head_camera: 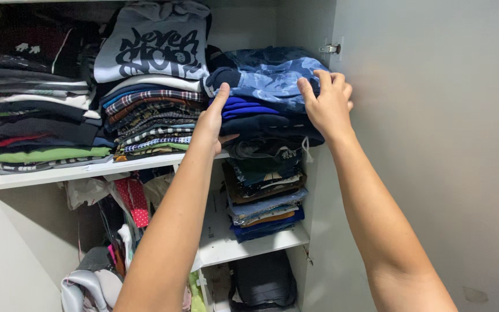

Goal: The person removes folded clothes from a white closet shelf and places them onto a pile on the floor. The person handles several items including shorts, t-shirts, and patterned shirts one by one.

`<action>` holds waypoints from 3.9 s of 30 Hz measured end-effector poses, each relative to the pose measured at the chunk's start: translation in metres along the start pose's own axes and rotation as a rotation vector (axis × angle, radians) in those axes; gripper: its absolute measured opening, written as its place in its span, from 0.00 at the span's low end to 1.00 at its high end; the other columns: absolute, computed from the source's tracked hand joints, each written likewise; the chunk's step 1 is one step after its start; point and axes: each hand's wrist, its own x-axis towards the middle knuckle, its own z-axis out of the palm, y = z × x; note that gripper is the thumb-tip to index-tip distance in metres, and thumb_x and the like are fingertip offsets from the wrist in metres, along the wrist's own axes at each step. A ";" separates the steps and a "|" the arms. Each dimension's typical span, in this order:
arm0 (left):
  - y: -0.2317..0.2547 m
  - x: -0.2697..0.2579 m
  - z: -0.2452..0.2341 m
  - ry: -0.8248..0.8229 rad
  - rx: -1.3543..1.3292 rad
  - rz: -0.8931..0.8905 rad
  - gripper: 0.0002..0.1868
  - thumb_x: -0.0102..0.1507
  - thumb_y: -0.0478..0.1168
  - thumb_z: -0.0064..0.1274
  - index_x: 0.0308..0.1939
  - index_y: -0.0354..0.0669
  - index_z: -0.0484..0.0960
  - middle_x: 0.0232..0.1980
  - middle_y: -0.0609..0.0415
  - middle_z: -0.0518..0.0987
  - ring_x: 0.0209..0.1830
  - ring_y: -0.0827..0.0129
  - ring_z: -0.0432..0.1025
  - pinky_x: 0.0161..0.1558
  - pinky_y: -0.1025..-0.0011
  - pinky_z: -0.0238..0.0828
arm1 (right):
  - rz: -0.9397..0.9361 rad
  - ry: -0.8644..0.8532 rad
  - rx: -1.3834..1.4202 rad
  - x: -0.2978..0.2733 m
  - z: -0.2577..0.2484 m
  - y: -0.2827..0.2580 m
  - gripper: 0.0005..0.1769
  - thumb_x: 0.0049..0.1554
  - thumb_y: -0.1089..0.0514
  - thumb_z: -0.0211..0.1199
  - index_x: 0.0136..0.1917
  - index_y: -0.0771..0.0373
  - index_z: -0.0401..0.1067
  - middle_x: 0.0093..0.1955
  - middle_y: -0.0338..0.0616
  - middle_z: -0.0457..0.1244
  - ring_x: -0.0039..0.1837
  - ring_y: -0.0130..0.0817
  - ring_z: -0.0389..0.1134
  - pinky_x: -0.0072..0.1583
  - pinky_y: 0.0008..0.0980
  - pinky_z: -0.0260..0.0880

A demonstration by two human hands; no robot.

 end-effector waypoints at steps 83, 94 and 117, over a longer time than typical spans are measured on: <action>-0.019 0.014 0.005 -0.133 0.043 0.515 0.55 0.50 0.29 0.62 0.74 0.49 0.44 0.64 0.43 0.70 0.57 0.58 0.73 0.50 0.64 0.79 | -0.215 -0.281 1.035 0.036 0.024 0.002 0.19 0.46 0.72 0.65 0.51 0.62 0.66 0.44 0.34 0.63 0.47 0.23 0.65 0.53 0.25 0.69; -0.039 -0.053 -0.002 -0.134 0.244 0.814 0.49 0.56 0.27 0.61 0.75 0.43 0.49 0.68 0.46 0.68 0.66 0.63 0.68 0.66 0.67 0.68 | -0.460 -0.169 1.068 -0.049 0.001 -0.009 0.20 0.50 0.74 0.61 0.55 0.66 0.64 0.65 0.44 0.63 0.66 0.26 0.62 0.72 0.26 0.59; -0.040 -0.299 -0.071 0.075 0.510 0.850 0.57 0.60 0.30 0.60 0.82 0.39 0.34 0.80 0.43 0.56 0.79 0.60 0.55 0.78 0.67 0.50 | -0.396 -0.295 1.301 -0.215 -0.078 -0.096 0.23 0.49 0.77 0.61 0.55 0.64 0.60 0.79 0.49 0.58 0.69 0.27 0.60 0.75 0.28 0.58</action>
